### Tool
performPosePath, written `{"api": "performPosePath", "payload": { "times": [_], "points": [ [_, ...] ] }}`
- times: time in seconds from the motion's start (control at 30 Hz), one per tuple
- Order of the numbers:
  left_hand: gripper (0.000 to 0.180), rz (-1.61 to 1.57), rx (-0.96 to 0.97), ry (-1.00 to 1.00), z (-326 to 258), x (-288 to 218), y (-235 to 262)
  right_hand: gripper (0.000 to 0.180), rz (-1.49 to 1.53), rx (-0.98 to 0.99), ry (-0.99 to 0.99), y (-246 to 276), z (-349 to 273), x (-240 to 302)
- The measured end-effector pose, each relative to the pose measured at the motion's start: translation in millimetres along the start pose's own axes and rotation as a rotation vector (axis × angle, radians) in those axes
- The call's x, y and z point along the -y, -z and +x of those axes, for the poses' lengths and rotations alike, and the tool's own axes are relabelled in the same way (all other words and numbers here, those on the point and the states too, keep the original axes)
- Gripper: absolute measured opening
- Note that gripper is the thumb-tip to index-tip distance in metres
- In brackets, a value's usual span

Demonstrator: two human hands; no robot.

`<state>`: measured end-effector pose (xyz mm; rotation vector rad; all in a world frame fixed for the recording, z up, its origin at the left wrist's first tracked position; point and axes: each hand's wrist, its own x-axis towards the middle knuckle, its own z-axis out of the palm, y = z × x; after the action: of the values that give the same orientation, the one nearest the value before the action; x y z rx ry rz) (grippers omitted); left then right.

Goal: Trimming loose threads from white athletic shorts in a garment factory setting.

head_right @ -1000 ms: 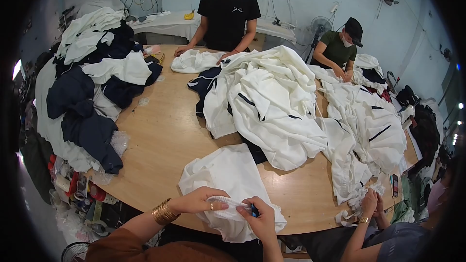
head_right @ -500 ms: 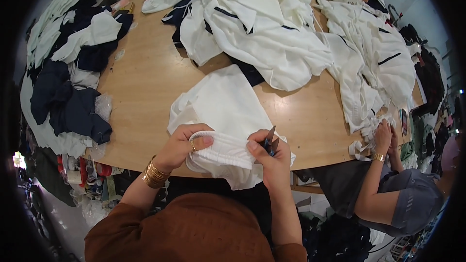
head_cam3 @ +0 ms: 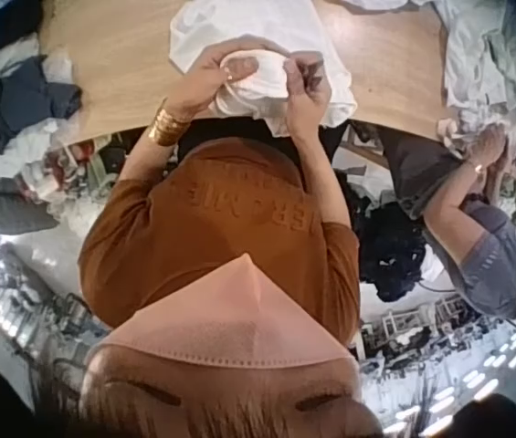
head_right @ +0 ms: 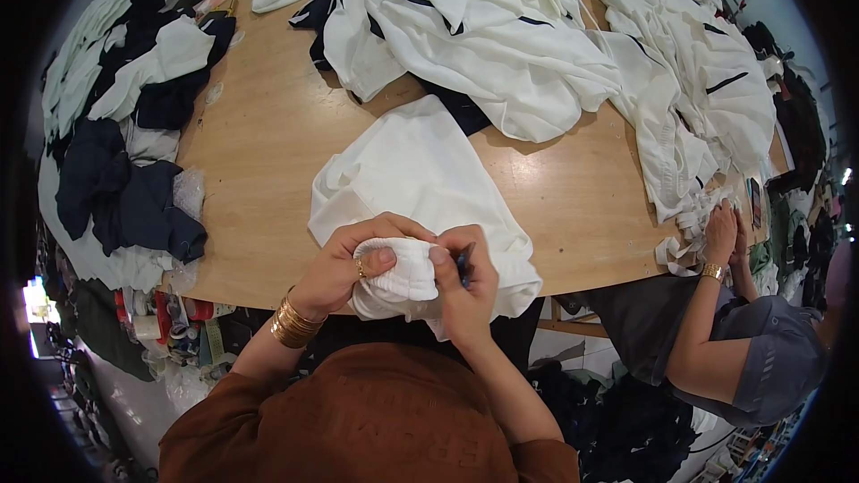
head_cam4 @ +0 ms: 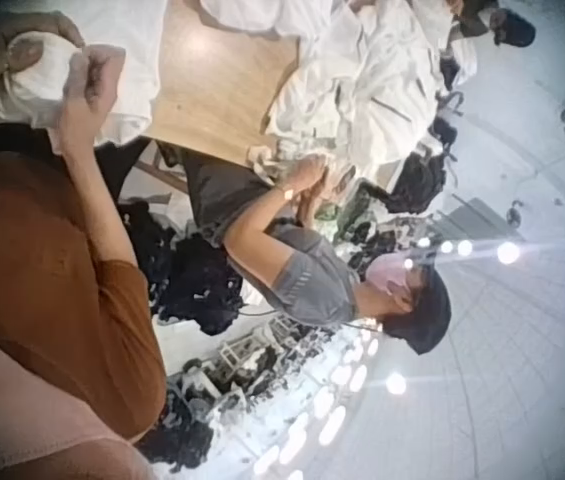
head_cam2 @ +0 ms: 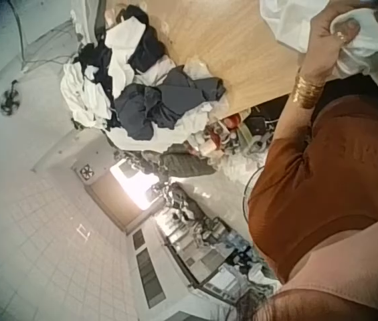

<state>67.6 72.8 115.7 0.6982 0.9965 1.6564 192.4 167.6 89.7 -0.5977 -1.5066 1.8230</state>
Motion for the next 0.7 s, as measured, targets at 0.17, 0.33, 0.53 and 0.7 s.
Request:
{"api": "performPosePath", "payload": {
  "times": [0.17,0.33,0.53,0.7],
  "points": [
    [0.016,0.304,0.039,-0.053,-2.1,-6.3,7.7,0.014,-0.298,0.008,0.192,18.0,7.0,21.6],
    [0.014,0.385,0.058,-0.025,-4.5,-12.4,7.5,0.018,-0.574,0.015,0.257,26.7,10.3,54.5],
    [0.013,0.459,0.036,-0.064,-5.7,-14.5,-0.7,0.03,-0.744,0.143,0.418,11.9,2.3,74.7],
    [0.012,0.663,0.019,-0.155,-5.0,-14.9,-5.1,0.044,-0.771,0.206,0.473,12.4,5.9,65.2]
  ]
}}
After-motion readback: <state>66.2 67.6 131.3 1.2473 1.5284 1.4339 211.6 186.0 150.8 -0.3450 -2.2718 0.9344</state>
